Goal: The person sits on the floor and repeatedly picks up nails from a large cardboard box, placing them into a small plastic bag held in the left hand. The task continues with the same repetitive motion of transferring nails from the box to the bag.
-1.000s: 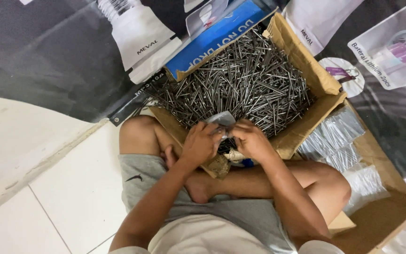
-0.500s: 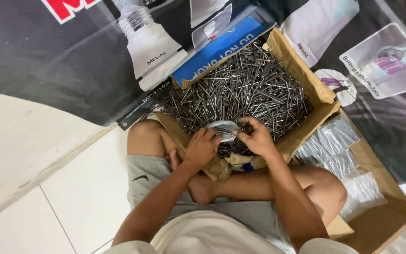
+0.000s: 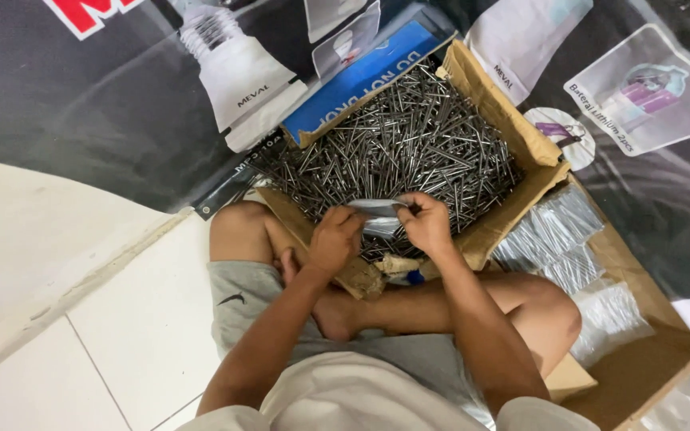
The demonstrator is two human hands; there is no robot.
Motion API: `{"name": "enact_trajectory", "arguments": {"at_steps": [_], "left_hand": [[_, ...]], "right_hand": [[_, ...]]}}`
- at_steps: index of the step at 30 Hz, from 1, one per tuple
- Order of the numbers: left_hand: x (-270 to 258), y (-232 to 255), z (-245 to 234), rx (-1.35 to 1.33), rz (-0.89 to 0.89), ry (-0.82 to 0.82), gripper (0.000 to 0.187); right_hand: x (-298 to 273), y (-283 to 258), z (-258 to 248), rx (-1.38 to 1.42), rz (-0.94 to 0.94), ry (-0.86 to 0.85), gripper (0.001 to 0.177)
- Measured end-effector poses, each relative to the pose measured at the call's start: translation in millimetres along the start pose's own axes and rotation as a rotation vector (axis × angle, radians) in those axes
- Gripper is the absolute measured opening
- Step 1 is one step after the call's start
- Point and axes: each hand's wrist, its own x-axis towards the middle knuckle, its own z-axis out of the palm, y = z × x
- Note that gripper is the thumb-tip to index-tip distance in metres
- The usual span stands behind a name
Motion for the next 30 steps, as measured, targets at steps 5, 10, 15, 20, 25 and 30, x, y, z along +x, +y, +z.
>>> {"name": "enact_trajectory", "arguments": {"at_steps": [5, 10, 15, 20, 25, 30], "left_hand": [[14.0, 13.1, -1.8, 0.023, 0.007, -0.034, 0.006], [25.2, 23.9, -1.3, 0.107, -0.115, -0.207, 0.007], [25.2, 8.5, 12.6, 0.196, -0.039, -0.162, 0.005], [30.4, 16.0, -6.0, 0.197, -0.023, -0.122, 0.004], [18.8, 18.1, -3.7, 0.166, -0.029, -0.167, 0.008], [6.3, 14.8, 4.7, 0.147, -0.067, -0.167, 0.014]], "right_hand": [[9.1, -18.5, -16.6, -0.005, 0.037, 0.020, 0.021], [14.7, -6.5, -22.4, -0.153, 0.078, -0.072, 0.023], [18.8, -15.9, -21.1, 0.015, 0.073, 0.011, 0.023], [17.2, -23.6, -20.5, 0.031, 0.105, -0.034, 0.022], [17.7, -17.9, -30.5, 0.017, 0.078, -0.109, 0.027], [29.0, -7.3, -48.6, 0.123, 0.139, -0.179, 0.031]]}}
